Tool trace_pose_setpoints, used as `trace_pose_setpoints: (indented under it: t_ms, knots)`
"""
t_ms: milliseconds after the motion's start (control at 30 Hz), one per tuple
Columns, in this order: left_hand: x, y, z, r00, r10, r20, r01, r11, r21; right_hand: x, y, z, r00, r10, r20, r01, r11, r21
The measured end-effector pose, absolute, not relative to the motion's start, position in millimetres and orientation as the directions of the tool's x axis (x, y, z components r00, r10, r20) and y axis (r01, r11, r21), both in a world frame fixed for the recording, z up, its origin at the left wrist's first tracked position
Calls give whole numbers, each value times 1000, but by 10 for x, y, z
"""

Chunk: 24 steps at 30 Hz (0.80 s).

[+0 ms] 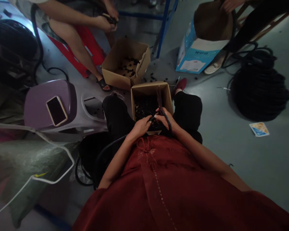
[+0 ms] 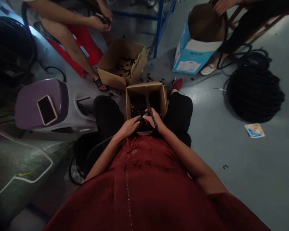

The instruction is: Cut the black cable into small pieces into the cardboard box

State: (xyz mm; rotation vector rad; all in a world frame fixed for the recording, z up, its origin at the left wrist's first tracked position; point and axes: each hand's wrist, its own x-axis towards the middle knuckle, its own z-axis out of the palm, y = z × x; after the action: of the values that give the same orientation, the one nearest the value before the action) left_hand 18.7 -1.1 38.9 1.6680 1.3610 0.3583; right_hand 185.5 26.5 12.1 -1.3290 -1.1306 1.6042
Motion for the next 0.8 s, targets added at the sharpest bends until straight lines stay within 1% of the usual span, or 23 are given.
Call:
trace_pose_setpoints:
  t_ms: [33,100,133,200,400,467,567,633,733,800]
  knots:
    - [156,-29,452,352,891,-286,690,-41,723,1875,313,149,-157,941,-298,-18,-305,-952]
    - [62,-83,579,348,895,-280,778,-108,619,1930,425,204,-111,957,-269,-32,-274,-961]
    - [2,-119,636,341,894,-289,797,-112,594,1964,487,229,-89,960,-265,-38,-269,-962]
    - [-130,-211,731,321,892,-317,809,-84,582,2038,614,274,-57,963,-264,-52,-267,-962]
    - [-386,-542,849,309,862,-403,708,74,702,2206,919,361,12,972,-236,-120,-233,-965]
    - [-383,-599,843,309,855,-416,665,119,737,2199,970,378,2,974,-228,-119,-226,-967]
    - [-315,-574,789,288,861,-420,606,176,776,2110,987,372,-58,975,-214,-87,-219,-972]
    - [-252,-492,720,234,881,-411,555,226,801,2009,967,346,-115,969,-217,-41,-223,-974]
    - [-169,-334,584,72,920,-385,477,307,823,1832,920,302,-177,961,-211,31,-209,-978]
    - [-133,-246,491,25,917,-399,409,354,841,1728,901,286,-193,959,-208,53,-202,-978]
